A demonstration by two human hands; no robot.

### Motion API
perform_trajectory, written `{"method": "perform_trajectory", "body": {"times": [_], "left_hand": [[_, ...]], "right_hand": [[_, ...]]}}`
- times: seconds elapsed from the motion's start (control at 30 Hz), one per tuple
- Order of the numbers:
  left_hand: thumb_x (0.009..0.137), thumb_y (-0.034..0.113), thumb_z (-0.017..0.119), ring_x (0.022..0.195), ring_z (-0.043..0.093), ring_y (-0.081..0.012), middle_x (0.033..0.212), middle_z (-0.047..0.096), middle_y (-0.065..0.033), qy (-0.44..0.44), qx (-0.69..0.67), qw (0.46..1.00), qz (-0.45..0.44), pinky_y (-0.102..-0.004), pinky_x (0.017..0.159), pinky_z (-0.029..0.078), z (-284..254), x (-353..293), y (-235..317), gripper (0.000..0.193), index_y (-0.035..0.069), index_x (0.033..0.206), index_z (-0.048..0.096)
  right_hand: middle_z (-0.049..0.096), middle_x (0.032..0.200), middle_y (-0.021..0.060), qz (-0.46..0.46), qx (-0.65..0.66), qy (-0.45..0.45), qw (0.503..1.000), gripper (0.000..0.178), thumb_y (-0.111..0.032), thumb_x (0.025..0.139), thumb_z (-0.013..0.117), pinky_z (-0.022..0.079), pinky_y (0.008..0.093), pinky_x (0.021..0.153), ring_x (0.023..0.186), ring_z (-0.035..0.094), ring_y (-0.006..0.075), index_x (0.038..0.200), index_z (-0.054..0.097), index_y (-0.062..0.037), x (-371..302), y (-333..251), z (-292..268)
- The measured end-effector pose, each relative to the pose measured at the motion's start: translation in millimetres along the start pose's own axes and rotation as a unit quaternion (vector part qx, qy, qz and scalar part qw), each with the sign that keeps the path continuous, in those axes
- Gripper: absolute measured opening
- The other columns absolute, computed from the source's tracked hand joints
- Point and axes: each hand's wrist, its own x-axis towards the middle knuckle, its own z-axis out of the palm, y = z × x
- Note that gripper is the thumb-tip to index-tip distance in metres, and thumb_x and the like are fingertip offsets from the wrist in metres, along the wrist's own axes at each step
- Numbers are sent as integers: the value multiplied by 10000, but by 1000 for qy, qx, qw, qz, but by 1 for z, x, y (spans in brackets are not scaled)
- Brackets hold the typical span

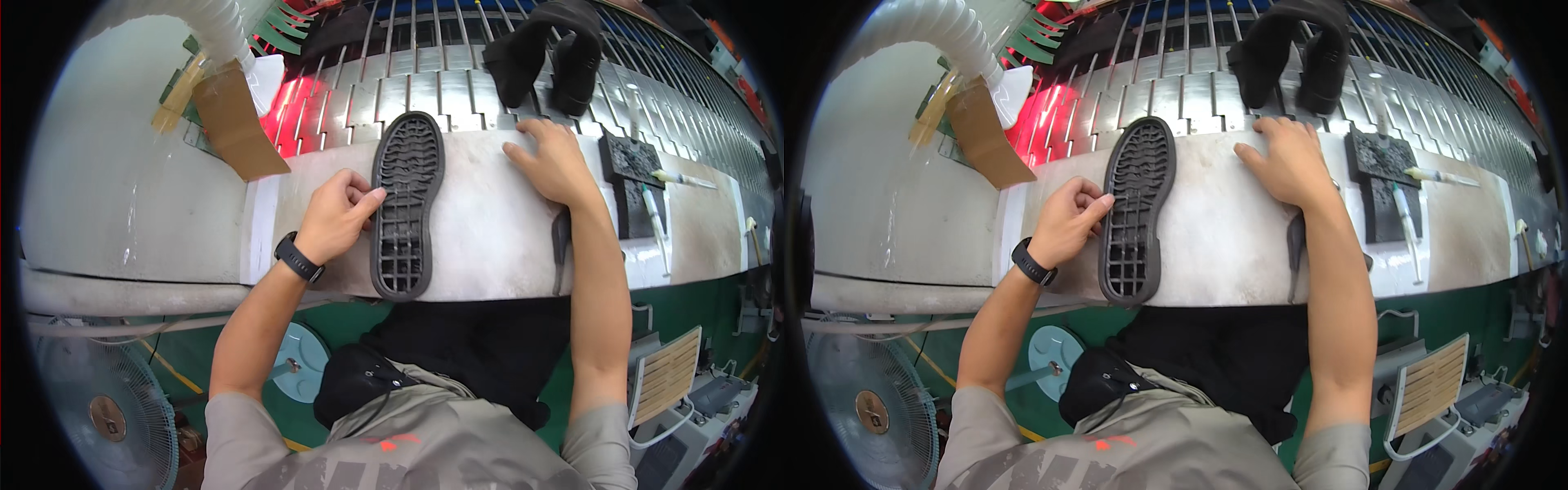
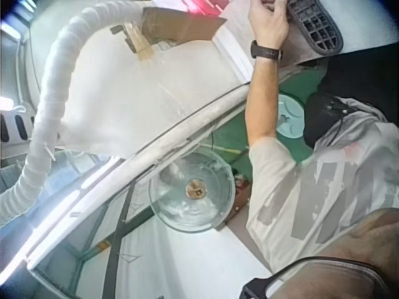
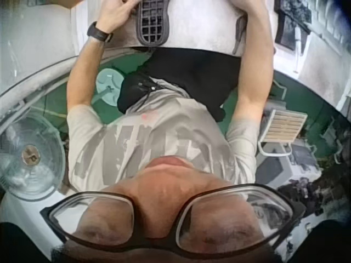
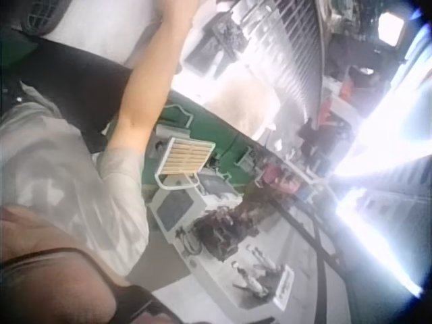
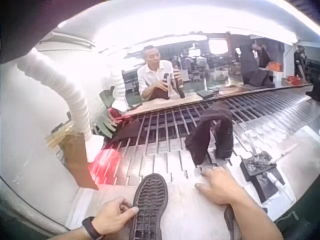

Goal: The person takes shoe soles and boot uppers from a conveyor belt, attaches the soles onto the boot uppers by pressing them together by hand, and places the assembled boots back onto the conveyor belt.

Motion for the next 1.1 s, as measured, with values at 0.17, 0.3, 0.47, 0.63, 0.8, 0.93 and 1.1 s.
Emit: {"method": "perform_trajectory", "body": {"times": [0.17, 0.3, 0.47, 0.63, 0.8, 0.93, 1.1], "left_hand": [[1004, 373, 716, 984, 743, -433, 1011, 776, -267, 85, 164, 968, 170, -495, 853, 575, -17, 141, 17, 422, -46, 1039, 749], [977, 348, 676, 1183, 714, -472, 1201, 759, -310, 153, 243, 947, 145, -496, 1051, 556, -23, 301, 39, 436, -28, 1179, 765], [957, 363, 661, 1248, 702, -475, 1246, 735, -350, 195, 376, 903, 69, -509, 1090, 545, -100, 460, 21, 525, -73, 1239, 741], [1076, 405, 446, 1346, 640, -452, 1419, 668, -296, 37, 646, 760, 67, -547, 1173, 482, -246, 582, -15, 544, 9, 1280, 758], [879, 656, 819, 1450, 589, -444, 1582, 583, -283, 150, 495, 840, -164, -527, 1206, 480, -260, 593, -75, 976, -18, 1543, 580], [953, 378, 840, 1356, 648, -450, 1473, 624, -263, 243, 576, 764, -163, -513, 1085, 590, -186, 554, -43, 678, -17, 1447, 595], [1067, 141, 615, 1235, 668, -386, 1333, 635, -208, 304, 656, 691, -29, -453, 1015, 620, -170, 535, -25, 304, -24, 1321, 637]], "right_hand": [[708, 1299, 230, 14, 5, -16, 1000, 506, -349, 980, 748, 354, 526, 1255, 1308, 618, 408, 1308, 708, 33, 1, -10, -9], [684, 1323, 228, 6, 19, -5, 1000, 505, -291, 956, 780, 324, 555, 1287, 1318, 604, 414, 1330, 682, 32, 1, -14, -7], [634, 1339, 207, 9, 25, -46, 999, 598, -249, 875, 845, 301, 635, 1285, 1335, 579, 418, 1370, 644, 21, 8, -19, -11], [602, 1333, 192, 44, 22, -73, 996, 637, -272, 849, 872, 297, 668, 1266, 1334, 558, 411, 1377, 650, 5, 10, -27, -33], [609, 1326, 192, 74, 4, -77, 994, 621, -373, 901, 845, 299, 672, 1261, 1331, 561, 388, 1375, 665, -14, 16, -18, -14], [632, 1291, 163, 70, 11, -47, 996, 577, -389, 922, 836, 322, 669, 1248, 1317, 570, 376, 1350, 681, -35, 12, -18, -10], [647, 1277, 178, 48, 2, -25, 999, 558, -401, 944, 813, 297, 652, 1271, 1317, 569, 366, 1341, 693, -28, 10, -15, -4]]}}
